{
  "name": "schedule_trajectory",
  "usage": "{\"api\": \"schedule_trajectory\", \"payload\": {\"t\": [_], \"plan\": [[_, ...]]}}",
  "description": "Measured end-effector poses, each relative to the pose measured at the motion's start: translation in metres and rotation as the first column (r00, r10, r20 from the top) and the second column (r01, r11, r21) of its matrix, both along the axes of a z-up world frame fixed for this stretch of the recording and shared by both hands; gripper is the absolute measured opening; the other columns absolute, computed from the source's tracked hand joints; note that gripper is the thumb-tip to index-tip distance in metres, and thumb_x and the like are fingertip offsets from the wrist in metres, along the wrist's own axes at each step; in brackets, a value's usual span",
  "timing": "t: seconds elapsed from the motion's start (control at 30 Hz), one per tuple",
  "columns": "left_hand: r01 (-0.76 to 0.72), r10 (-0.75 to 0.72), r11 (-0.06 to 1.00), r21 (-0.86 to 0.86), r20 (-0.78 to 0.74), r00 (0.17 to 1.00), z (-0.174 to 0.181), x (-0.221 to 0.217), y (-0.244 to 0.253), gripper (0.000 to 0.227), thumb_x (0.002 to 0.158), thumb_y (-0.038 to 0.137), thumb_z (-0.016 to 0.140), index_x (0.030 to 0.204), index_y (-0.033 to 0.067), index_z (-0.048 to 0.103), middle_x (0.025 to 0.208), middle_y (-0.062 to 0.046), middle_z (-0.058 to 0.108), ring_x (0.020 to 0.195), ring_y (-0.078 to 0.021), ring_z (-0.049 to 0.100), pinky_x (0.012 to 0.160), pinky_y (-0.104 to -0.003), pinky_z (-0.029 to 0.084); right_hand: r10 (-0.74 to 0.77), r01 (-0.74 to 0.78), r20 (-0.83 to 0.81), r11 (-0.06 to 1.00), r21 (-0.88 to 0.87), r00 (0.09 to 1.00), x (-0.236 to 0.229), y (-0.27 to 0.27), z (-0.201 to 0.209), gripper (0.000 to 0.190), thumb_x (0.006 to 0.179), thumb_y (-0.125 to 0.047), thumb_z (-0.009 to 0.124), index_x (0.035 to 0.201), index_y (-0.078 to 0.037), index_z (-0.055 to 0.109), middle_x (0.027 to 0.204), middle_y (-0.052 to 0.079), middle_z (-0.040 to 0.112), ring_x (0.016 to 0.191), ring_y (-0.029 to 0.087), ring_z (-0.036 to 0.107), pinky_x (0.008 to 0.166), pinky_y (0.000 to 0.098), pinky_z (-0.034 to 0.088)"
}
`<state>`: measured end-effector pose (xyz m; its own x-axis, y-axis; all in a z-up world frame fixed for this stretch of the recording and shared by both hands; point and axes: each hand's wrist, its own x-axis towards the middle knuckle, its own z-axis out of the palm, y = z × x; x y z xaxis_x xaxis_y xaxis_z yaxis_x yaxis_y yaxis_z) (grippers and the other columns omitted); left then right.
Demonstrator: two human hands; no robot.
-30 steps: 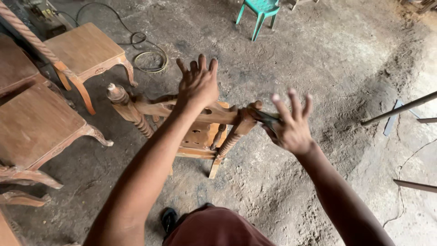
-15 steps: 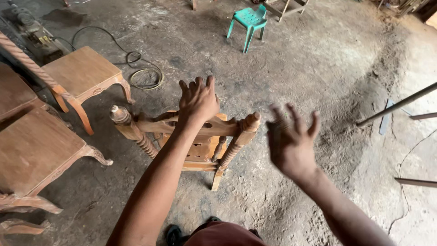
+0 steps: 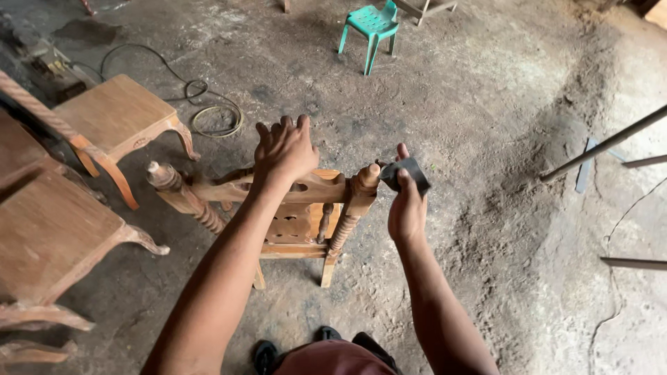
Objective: The person sands a wooden chair by hand using pieces of sandpaper. They sand the decorative backrest, the legs, and the seat frame, switching between different sandpaper fragments and turning the chair to reach different sections.
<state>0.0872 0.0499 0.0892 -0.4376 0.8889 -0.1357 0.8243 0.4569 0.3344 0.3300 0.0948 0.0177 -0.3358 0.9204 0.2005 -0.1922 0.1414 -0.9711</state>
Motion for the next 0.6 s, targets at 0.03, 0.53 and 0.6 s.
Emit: {"api": "schedule_trajectory", "payload": {"t": [0.03, 0.53, 0.6], "plan": [[-0.004, 0.004, 1.000, -0.001, 0.002, 1.000, -0.003, -0.002, -0.001, 0.070, 0.099, 0.025, 0.048, 0.156, 0.0050, 0.015, 0.162, -0.027, 0.010, 0.150, -0.0408, 0.016, 0.119, -0.065, -0.003, -0.029, 0.024, 0.076, 0.998, 0.062, 0.997, 0.001, -0.006, 0.002, 0.072, 0.096, -0.053, 0.051, 0.151, -0.007, 0.045, 0.158, 0.012, 0.048, 0.151, 0.033, 0.038, 0.126, 0.0545, 0.016], [-0.031, 0.030, 0.998, -0.053, -0.011, 0.999, -0.004, 0.001, -0.002, 0.070, 0.097, 0.018, 0.050, 0.159, 0.0082, 0.018, 0.161, -0.025, 0.025, 0.150, -0.0398, 0.025, 0.122, -0.060, -0.004, -0.558, 0.199, 0.016, 0.323, 0.925, 0.830, -0.012, -0.037, -0.028, 0.031, 0.110, -0.024, 0.051, 0.139, -0.019, 0.062, 0.151, -0.006, 0.064, 0.156, 0.023, 0.044, 0.132, 0.0443, 0.010], [-0.012, 0.004, 0.994, -0.108, -0.071, 0.997, -0.020, -0.005, 0.004, 0.071, 0.099, 0.014, 0.048, 0.162, 0.0074, 0.016, 0.164, -0.024, 0.024, 0.153, -0.0380, 0.024, 0.125, -0.060, -0.007, -0.594, 0.093, 0.027, 0.170, 0.981, 0.804, -0.012, -0.009, -0.012, 0.035, 0.108, -0.025, 0.057, 0.142, -0.020, 0.060, 0.156, -0.002, 0.055, 0.155, 0.024, 0.038, 0.131, 0.0483, 0.009]]}}
